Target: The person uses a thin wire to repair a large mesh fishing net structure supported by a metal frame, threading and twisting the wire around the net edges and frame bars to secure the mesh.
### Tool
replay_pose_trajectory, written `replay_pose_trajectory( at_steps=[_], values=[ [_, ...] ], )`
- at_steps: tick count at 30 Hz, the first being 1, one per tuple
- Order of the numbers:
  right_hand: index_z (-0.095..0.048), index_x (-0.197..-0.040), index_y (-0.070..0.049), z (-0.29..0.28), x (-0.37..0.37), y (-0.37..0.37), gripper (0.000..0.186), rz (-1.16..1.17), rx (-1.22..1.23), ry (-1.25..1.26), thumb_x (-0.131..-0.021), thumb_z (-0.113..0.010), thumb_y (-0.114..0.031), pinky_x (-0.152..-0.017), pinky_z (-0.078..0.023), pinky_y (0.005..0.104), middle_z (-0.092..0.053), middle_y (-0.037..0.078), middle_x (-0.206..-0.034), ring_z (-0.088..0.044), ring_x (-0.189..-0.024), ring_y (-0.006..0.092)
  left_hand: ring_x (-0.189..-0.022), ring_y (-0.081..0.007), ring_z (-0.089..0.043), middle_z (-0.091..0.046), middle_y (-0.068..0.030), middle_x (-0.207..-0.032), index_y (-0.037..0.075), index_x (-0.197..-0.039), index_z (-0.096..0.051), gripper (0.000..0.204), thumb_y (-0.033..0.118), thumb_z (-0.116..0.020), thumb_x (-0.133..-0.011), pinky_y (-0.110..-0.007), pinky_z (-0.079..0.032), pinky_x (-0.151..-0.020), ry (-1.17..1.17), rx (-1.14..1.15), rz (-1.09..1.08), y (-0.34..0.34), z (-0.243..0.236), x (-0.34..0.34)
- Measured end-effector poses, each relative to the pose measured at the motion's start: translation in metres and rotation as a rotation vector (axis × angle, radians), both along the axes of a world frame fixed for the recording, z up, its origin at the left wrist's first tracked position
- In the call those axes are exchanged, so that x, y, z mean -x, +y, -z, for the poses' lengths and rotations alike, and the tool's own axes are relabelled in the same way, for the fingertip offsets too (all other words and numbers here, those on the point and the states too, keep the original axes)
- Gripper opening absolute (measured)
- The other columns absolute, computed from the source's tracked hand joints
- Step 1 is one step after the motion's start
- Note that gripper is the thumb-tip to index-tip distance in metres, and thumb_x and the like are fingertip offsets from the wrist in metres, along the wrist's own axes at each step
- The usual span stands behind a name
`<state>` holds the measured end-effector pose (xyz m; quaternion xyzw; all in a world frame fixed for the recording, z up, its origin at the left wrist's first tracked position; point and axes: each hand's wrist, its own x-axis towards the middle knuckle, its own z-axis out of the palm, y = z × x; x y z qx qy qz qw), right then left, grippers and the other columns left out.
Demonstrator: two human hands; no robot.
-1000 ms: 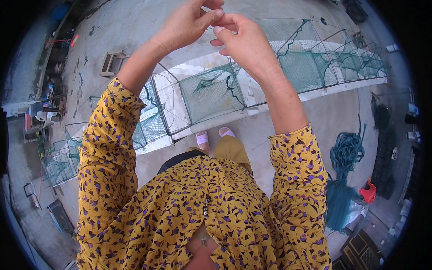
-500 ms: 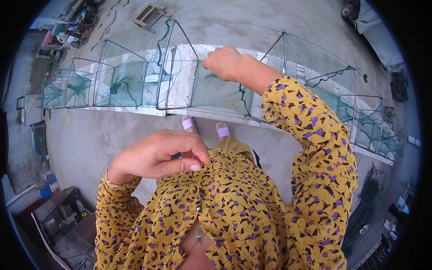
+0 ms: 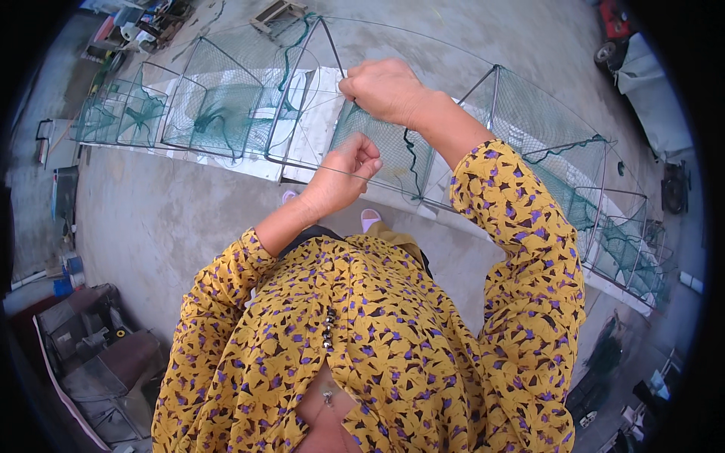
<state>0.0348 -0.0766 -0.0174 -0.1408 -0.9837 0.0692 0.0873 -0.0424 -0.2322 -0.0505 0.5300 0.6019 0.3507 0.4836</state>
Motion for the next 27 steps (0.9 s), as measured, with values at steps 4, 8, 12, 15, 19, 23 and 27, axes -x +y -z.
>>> replay_pose_trajectory(
  at_steps=[4, 8, 12, 15, 19, 23, 27],
  values=[
    [-0.060, -0.074, -0.012, -0.008, -0.005, 0.002, 0.006, -0.012, -0.076, 0.071, -0.069, -0.057, -0.013, -0.068, -0.047, 0.0336, -0.060, 0.000, -0.075, -0.057, -0.082, 0.0199, -0.063, -0.0233, -0.055, -0.053, -0.0100, -0.072, 0.001, -0.090, -0.039, 0.039, 0.025, -0.067, -0.075, -0.033, -0.046, -0.059, 0.403, -0.188, -0.366, 0.033, 0.000, -0.001],
    [-0.057, -0.069, -0.011, -0.013, -0.003, 0.003, 0.008, -0.117, -0.164, 0.169, -0.066, -0.063, -0.014, -0.063, -0.046, 0.0314, -0.054, 0.000, -0.070, -0.055, -0.073, 0.0193, -0.070, -0.0322, -0.059, -0.057, -0.0136, -0.076, 0.001, -0.093, -0.038, 0.053, 0.036, -0.069, -0.068, -0.040, -0.046, -0.063, 0.514, -0.127, -0.519, 0.058, -0.001, 0.006],
    [-0.056, -0.070, -0.011, -0.010, -0.002, 0.007, 0.009, -0.142, -0.217, 0.202, -0.065, -0.063, -0.014, -0.062, -0.046, 0.0321, -0.053, 0.001, -0.070, -0.054, -0.072, 0.0201, -0.079, -0.0355, -0.058, -0.057, -0.0180, -0.083, 0.000, -0.092, -0.040, 0.042, 0.026, -0.064, -0.070, -0.042, -0.046, -0.067, 0.532, -0.158, -0.469, 0.070, -0.012, 0.017],
    [-0.056, -0.072, -0.010, -0.008, -0.002, 0.013, 0.010, -0.164, -0.161, 0.233, -0.066, -0.062, -0.013, -0.062, -0.046, 0.0329, -0.053, 0.002, -0.071, -0.055, -0.074, 0.0209, -0.077, -0.0344, -0.059, -0.059, -0.0159, -0.081, 0.003, -0.088, -0.044, 0.029, 0.020, -0.061, -0.071, -0.041, -0.046, -0.067, 0.611, -0.209, -0.383, 0.072, -0.018, 0.028],
    [-0.055, -0.075, -0.010, -0.007, -0.002, 0.012, 0.010, -0.141, -0.110, 0.260, -0.068, -0.060, -0.012, -0.061, -0.046, 0.0345, -0.055, 0.003, -0.072, -0.056, -0.074, 0.0223, -0.071, -0.0320, -0.059, -0.060, -0.0133, -0.074, 0.003, -0.079, -0.049, 0.019, 0.016, -0.059, -0.071, -0.039, -0.046, -0.065, 0.590, -0.242, -0.433, 0.074, -0.023, 0.032],
    [-0.054, -0.080, -0.009, -0.011, -0.002, 0.011, 0.013, 0.018, 0.049, 0.208, -0.069, -0.060, -0.012, -0.061, -0.046, 0.0348, -0.059, 0.005, -0.078, -0.058, -0.074, 0.0240, -0.068, -0.0301, -0.059, -0.060, -0.0134, -0.071, 0.002, -0.076, -0.051, 0.018, 0.016, -0.059, -0.070, -0.036, -0.046, -0.064, 0.426, -0.309, -0.572, 0.079, -0.017, 0.028],
    [-0.054, -0.082, -0.007, -0.017, -0.002, 0.015, 0.014, 0.200, 0.277, 0.044, -0.071, -0.061, -0.012, -0.064, -0.047, 0.0324, -0.062, 0.004, -0.081, -0.059, -0.074, 0.0212, -0.068, -0.0293, -0.059, -0.061, -0.0119, -0.071, 0.004, -0.077, -0.051, 0.016, 0.016, -0.059, -0.071, -0.036, -0.046, -0.064, 0.418, -0.259, -0.622, 0.078, -0.017, 0.022]
  ],
)
